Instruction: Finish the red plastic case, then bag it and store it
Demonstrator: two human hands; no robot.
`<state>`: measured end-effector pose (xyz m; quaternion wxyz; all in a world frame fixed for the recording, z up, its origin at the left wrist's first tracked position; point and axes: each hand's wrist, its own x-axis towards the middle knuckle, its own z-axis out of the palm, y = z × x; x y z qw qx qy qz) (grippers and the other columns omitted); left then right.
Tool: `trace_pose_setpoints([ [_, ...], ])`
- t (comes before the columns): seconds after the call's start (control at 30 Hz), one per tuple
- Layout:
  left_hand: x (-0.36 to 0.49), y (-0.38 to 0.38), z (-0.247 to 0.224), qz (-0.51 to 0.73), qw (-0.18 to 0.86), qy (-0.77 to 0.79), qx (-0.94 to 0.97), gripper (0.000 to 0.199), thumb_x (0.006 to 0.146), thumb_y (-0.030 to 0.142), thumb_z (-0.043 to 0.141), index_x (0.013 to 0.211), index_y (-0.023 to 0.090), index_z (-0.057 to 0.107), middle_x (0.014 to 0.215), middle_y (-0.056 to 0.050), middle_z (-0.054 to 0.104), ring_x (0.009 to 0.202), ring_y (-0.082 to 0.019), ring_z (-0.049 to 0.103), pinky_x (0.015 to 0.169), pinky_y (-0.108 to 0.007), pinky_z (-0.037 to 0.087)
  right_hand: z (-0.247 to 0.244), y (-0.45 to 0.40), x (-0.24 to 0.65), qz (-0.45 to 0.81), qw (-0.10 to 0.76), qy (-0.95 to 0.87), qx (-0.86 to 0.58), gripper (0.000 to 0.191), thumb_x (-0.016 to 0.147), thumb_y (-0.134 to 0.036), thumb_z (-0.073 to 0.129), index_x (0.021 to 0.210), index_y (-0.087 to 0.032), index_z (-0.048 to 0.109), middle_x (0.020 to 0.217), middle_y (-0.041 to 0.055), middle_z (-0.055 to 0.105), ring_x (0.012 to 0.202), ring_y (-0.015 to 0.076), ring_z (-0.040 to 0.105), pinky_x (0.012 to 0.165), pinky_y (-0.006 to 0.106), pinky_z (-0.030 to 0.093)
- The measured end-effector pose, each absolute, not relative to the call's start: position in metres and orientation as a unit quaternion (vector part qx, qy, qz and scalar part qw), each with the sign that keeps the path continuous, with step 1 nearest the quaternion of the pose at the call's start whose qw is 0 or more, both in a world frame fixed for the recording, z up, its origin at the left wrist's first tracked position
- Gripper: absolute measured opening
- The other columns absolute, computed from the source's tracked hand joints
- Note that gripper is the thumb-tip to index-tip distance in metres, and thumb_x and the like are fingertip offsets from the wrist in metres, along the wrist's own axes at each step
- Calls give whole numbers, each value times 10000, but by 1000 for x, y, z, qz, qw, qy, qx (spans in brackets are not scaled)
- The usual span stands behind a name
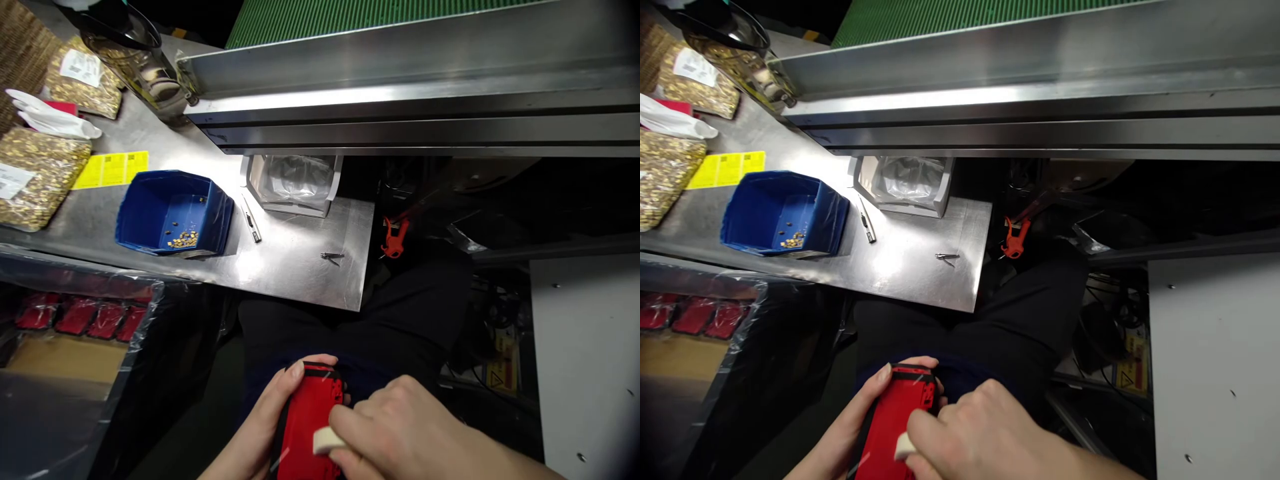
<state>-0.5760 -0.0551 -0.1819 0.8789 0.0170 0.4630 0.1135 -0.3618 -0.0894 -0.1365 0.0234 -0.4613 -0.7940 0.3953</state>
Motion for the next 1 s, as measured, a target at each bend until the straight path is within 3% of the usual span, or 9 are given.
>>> trace_pose_setpoints([
  [0.17, -574, -55, -178, 115, 861, 492, 56, 606, 918, 609, 650, 1325, 161, 674, 1201, -192, 752, 1122, -361, 699, 1032, -487, 524, -134, -86, -359, 430, 0, -770, -472, 79, 1005, -310, 522, 943, -261, 515, 760, -70, 716, 575, 125, 620, 498, 309, 175],
  [0.27, -572, -55, -179, 116, 862, 491, 57, 624, 907, 624, 652, 1320, 157, 679, 1171, -191, 758, 1119, -373, 698, 1025, -495, 528, -135, -86, -358, 439, -18, -769, -463, 127, 981, -332, 558, 901, -252, 499, 732, -71, 710, 565, 126, 615, 495, 313, 171],
  [0.5, -574, -56, -185, 104, 863, 494, 29, 589, 904, 596, 678, 1325, 184, 682, 1190, -170, 741, 1068, -370, 715, 928, -475, 581, -135, -85, -355, 424, -25, -758, -495, 147, 1025, -310, 495, 895, -244, 476, 735, -58, 691, 566, 131, 600, 524, 314, 197],
  [0.83, -577, -57, -186, 110, 874, 472, 23, 607, 914, 599, 664, 1344, 171, 664, 1184, -190, 744, 1137, -390, 693, 1002, -497, 547, -131, -79, -355, 469, -27, -746, -473, 145, 984, -316, 538, 874, -252, 469, 724, -75, 681, 558, 114, 562, 512, 296, 187],
  [1.0, -577, -58, -186, 102, 863, 492, 47, 625, 897, 639, 665, 1323, 184, 683, 1172, -170, 740, 1018, -347, 723, 913, -454, 582, -131, -78, -354, 469, -27, -729, -498, 154, 1006, -312, 504, 869, -250, 471, 715, -65, 676, 557, 117, 562, 522, 287, 199],
])
